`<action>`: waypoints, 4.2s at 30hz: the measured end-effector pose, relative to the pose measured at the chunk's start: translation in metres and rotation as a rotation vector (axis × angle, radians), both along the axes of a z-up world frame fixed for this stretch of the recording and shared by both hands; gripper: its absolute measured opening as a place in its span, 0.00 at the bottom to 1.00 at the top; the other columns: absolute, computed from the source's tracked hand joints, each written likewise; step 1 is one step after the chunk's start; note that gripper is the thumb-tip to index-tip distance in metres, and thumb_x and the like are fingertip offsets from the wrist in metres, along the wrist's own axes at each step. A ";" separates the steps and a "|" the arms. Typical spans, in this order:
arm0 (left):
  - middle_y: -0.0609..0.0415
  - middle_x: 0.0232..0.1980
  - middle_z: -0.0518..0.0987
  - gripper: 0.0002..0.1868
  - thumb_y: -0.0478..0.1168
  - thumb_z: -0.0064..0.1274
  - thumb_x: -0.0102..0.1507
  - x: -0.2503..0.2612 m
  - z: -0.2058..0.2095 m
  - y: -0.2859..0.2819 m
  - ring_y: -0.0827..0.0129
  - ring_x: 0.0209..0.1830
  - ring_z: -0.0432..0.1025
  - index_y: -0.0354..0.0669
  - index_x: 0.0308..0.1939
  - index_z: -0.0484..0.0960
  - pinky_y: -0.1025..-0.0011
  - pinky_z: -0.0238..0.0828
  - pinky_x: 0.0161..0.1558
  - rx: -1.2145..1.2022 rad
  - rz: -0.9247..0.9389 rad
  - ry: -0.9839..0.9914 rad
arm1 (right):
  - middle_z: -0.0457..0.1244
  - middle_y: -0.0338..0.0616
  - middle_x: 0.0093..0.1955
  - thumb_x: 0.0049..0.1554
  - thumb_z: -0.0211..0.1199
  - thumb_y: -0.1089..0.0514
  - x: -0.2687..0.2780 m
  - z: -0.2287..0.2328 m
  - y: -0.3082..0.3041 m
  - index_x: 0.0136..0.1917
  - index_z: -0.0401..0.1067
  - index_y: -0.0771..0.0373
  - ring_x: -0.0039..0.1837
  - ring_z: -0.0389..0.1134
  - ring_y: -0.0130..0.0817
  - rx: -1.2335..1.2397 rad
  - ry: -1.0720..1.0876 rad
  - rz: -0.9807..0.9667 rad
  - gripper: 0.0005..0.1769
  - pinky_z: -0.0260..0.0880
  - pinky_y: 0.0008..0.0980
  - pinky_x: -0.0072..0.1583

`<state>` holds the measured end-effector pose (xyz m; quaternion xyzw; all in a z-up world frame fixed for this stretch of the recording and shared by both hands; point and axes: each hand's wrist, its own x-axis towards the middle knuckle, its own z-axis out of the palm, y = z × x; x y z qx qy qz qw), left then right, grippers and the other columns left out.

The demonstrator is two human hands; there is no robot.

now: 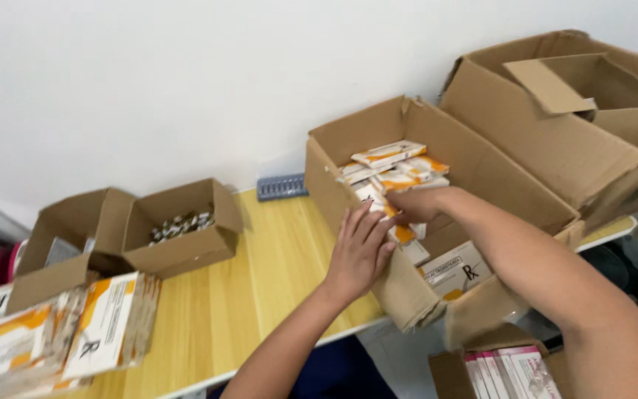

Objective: The person repeatedly picks small vials from a cardboard box and places them into clear plastic blister trays. After filling a tray, the person inserts it into a paper sleeve and then into a labeled cardboard box. The process is repeated multiple times.

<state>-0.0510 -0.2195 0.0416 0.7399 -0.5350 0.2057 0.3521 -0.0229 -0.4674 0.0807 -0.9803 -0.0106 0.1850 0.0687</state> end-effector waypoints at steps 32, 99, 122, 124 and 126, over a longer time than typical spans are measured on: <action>0.43 0.63 0.69 0.61 0.67 0.68 0.49 0.039 0.002 0.256 0.49 0.67 0.63 0.37 0.75 0.57 0.51 0.58 0.68 0.668 0.546 0.318 | 0.69 0.53 0.58 0.58 0.64 0.54 0.132 0.049 0.228 0.65 0.67 0.57 0.62 0.70 0.52 -0.271 -0.253 0.267 0.22 0.71 0.50 0.58; 0.38 0.37 0.78 0.11 0.37 0.44 0.64 0.118 -0.061 0.142 0.46 0.35 0.74 0.32 0.45 0.76 0.54 0.70 0.41 -0.569 0.481 0.525 | 0.69 0.48 0.56 0.56 0.71 0.51 0.108 -0.067 0.263 0.72 0.62 0.77 0.56 0.69 0.28 1.113 -0.650 -0.014 0.40 0.70 0.29 0.59; 0.36 0.40 0.73 0.09 0.37 0.41 0.68 0.122 -0.073 0.135 0.40 0.41 0.70 0.32 0.41 0.70 0.48 0.64 0.44 -0.696 0.556 0.367 | 0.67 0.50 0.52 0.63 0.61 0.54 0.092 -0.052 0.293 0.81 0.50 0.67 0.51 0.68 0.29 1.107 -0.793 -0.025 0.39 0.72 0.31 0.51; 0.36 0.39 0.73 0.09 0.37 0.41 0.68 0.123 -0.074 0.134 0.41 0.40 0.70 0.31 0.40 0.70 0.48 0.64 0.44 -0.698 0.565 0.377 | 0.68 0.50 0.52 0.64 0.61 0.55 0.091 -0.052 0.294 0.81 0.50 0.66 0.51 0.68 0.29 1.119 -0.801 -0.024 0.39 0.73 0.31 0.51; 0.36 0.39 0.73 0.09 0.37 0.41 0.68 0.122 -0.073 0.134 0.41 0.41 0.70 0.32 0.39 0.70 0.48 0.64 0.45 -0.693 0.593 0.375 | 0.68 0.49 0.53 0.64 0.61 0.55 0.090 -0.053 0.295 0.82 0.50 0.66 0.52 0.69 0.29 1.134 -0.812 -0.022 0.38 0.73 0.31 0.52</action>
